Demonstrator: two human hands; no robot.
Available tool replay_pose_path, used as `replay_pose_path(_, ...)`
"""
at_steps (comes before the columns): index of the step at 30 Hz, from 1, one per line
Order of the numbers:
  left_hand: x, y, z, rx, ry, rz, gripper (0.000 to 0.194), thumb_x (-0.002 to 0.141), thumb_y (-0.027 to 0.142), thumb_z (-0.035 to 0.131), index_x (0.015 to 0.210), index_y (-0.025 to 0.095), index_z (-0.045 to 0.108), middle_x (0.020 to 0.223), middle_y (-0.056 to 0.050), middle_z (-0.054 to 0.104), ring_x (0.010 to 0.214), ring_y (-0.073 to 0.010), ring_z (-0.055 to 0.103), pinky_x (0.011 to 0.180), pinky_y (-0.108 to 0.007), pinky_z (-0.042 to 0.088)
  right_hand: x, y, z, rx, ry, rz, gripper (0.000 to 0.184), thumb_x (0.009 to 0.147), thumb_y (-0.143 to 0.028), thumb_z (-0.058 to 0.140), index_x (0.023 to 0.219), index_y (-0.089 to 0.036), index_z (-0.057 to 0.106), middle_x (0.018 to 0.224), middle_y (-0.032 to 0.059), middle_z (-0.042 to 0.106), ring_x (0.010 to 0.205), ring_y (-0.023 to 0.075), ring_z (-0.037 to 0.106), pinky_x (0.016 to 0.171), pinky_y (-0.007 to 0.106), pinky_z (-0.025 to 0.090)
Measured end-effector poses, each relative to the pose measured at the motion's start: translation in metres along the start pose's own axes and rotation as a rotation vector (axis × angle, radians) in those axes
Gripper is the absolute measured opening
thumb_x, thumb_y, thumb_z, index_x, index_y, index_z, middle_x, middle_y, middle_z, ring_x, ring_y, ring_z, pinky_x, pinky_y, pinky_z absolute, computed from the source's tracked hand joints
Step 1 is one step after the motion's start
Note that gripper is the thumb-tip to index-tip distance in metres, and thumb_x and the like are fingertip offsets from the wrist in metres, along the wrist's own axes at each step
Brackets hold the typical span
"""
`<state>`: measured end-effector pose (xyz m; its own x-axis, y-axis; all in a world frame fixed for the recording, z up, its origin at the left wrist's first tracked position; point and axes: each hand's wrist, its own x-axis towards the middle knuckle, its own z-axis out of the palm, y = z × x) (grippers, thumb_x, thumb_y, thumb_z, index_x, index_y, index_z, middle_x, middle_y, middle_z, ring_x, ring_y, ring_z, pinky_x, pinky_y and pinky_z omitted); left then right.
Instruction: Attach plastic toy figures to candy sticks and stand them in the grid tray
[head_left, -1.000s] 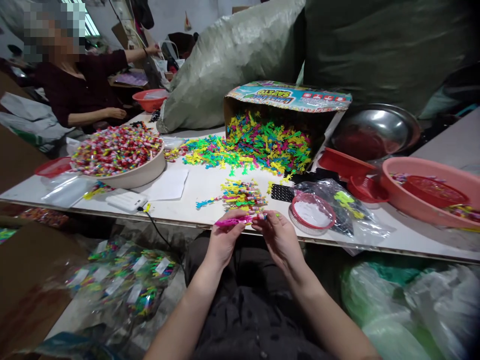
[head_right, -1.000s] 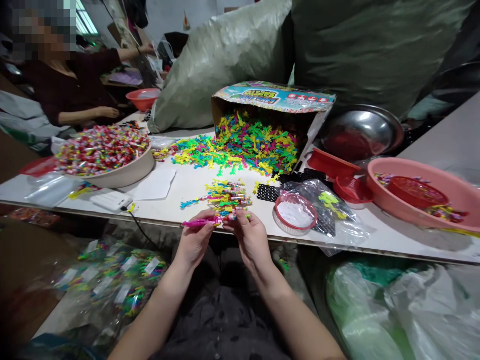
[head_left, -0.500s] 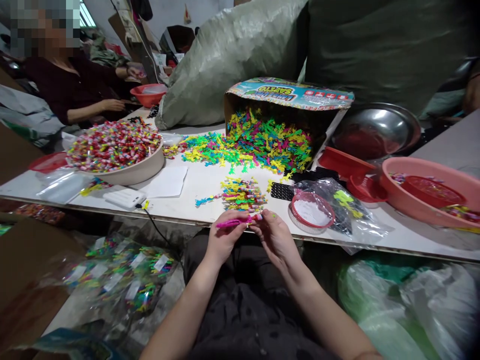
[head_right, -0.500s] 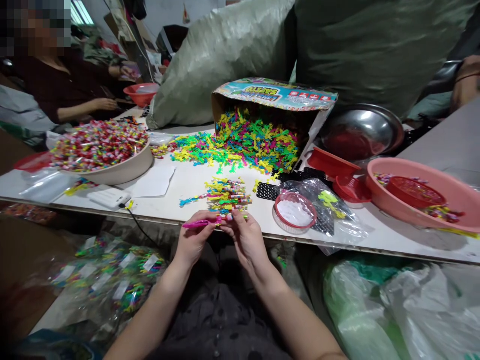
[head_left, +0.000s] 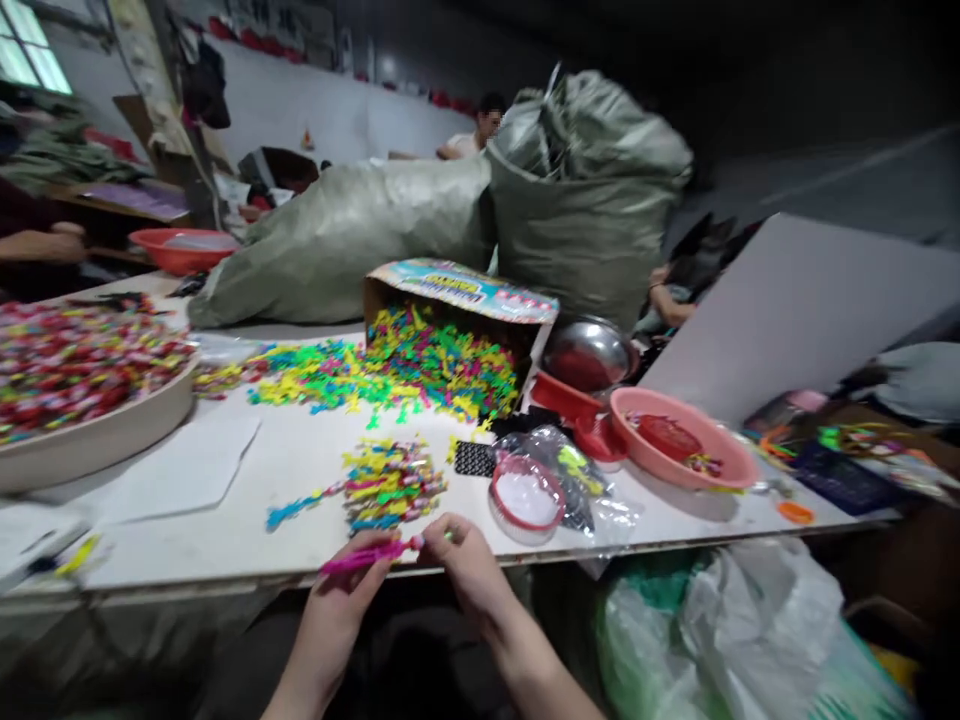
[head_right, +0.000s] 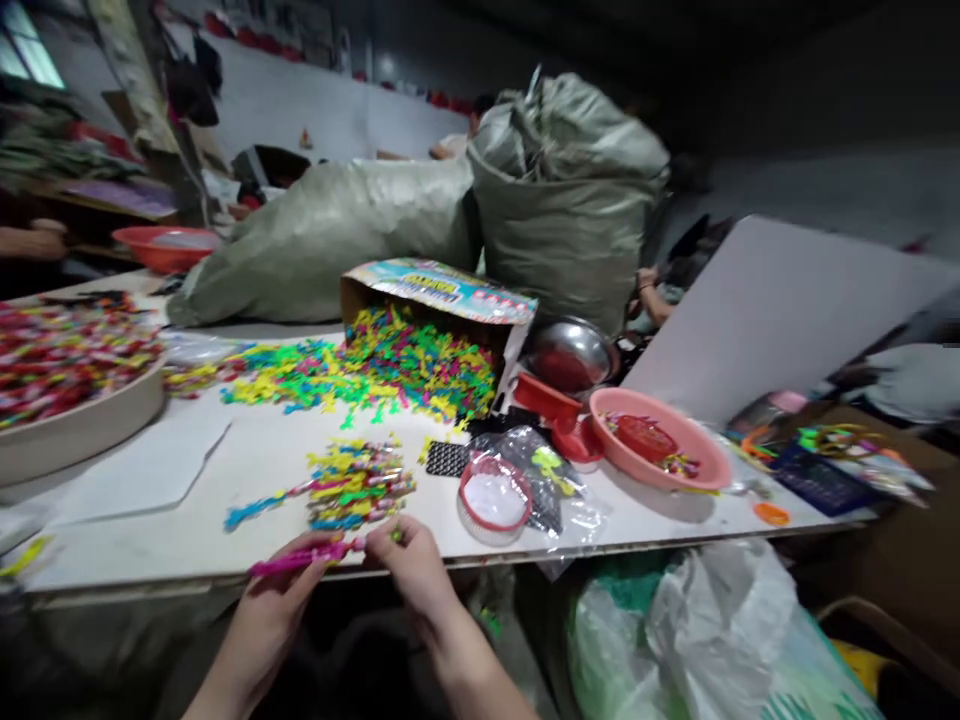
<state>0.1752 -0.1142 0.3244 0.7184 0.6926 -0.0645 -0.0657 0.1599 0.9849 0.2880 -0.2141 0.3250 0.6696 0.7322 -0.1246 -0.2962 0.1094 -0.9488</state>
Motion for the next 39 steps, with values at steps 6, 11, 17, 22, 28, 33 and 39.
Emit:
replay_pose_path(6, 0.013, -0.017, 0.003, -0.069, 0.000, -0.119, 0.068, 0.058, 0.046, 0.070, 0.116, 0.017, 0.050, 0.098, -0.006, 0.066, 0.100, -0.0227, 0.058, 0.092, -0.033, 0.042, 0.012, 0.018, -0.028, -0.533, 0.025, -0.162, 0.024, 0.058, -0.039, 0.074, 0.066, -0.018, 0.067, 0.065, 0.0008, 0.062, 0.067, 0.0154, 0.056, 0.065, 0.026, 0.041)
replay_pose_path(11, 0.014, -0.038, -0.006, -0.076, 0.122, -0.357, 0.059, 0.066, 0.039, 0.065, 0.117, 0.014, 0.049, 0.104, -0.011, 0.063, 0.079, -0.0166, 0.062, 0.070, -0.027, 0.048, 0.030, 0.049, -0.046, -0.810, 0.042, -0.310, 0.023, 0.070, -0.042, 0.064, 0.069, -0.019, 0.066, 0.068, 0.0032, 0.063, 0.069, 0.0172, 0.056, 0.071, 0.030, 0.038)
replay_pose_path(17, 0.006, -0.047, -0.034, -0.062, 0.195, -0.235, 0.047, 0.071, 0.041, 0.057, 0.110, 0.014, 0.055, 0.092, -0.007, 0.065, 0.071, -0.0122, 0.060, 0.069, -0.024, 0.046, 0.045, 0.070, -0.047, -1.123, 0.077, -0.451, 0.026, 0.078, -0.046, 0.055, 0.075, -0.023, 0.066, 0.084, 0.0033, 0.064, 0.086, 0.0205, 0.052, 0.079, 0.034, 0.028)
replay_pose_path(22, 0.020, -0.058, -0.071, 0.108, 0.372, 0.059, 0.033, 0.071, 0.041, 0.052, 0.088, 0.013, 0.059, 0.073, -0.004, 0.062, 0.065, -0.0143, 0.058, 0.070, -0.029, 0.047, 0.051, 0.075, -0.039, -1.230, 0.214, -0.522, 0.035, 0.077, -0.054, 0.052, 0.075, -0.022, 0.065, 0.081, 0.0033, 0.061, 0.082, 0.0213, 0.050, 0.073, 0.033, 0.027)
replay_pose_path(28, 0.086, -0.047, -0.124, 0.696, 0.499, 0.365, 0.027, 0.078, 0.023, 0.034, 0.090, 0.016, 0.058, 0.083, -0.006, 0.063, 0.081, -0.0182, 0.058, 0.075, -0.032, 0.047, 0.060, 0.077, -0.034, -1.268, 0.269, -0.507, 0.037, 0.075, -0.056, 0.053, 0.077, -0.020, 0.062, 0.076, 0.0033, 0.061, 0.079, 0.0226, 0.050, 0.071, 0.033, 0.027)
replay_pose_path(33, 0.134, -0.036, -0.158, 0.835, 0.534, 0.386, 0.027, 0.073, 0.016, 0.037, 0.087, 0.017, 0.061, 0.089, -0.007, 0.063, 0.093, -0.0226, 0.051, 0.089, -0.040, 0.038, 0.063, 0.061, -0.026, -1.197, 0.312, -0.601, 0.035, 0.075, -0.052, 0.055, 0.083, -0.019, 0.060, 0.085, 0.0057, 0.062, 0.084, 0.0245, 0.051, 0.073, 0.034, 0.030)
replay_pose_path(39, 0.134, -0.043, -0.165, 0.890, 0.552, 0.363, 0.026, 0.076, 0.019, 0.039, 0.089, 0.018, 0.061, 0.091, -0.006, 0.062, 0.093, -0.0225, 0.049, 0.090, -0.040, 0.035, 0.146, -0.012, 0.019, -1.132, 0.141, -0.696, 0.028, 0.083, -0.038, 0.042, 0.076, -0.017, 0.060, 0.075, 0.0050, 0.061, 0.075, 0.0192, 0.053, 0.072, 0.031, 0.035)
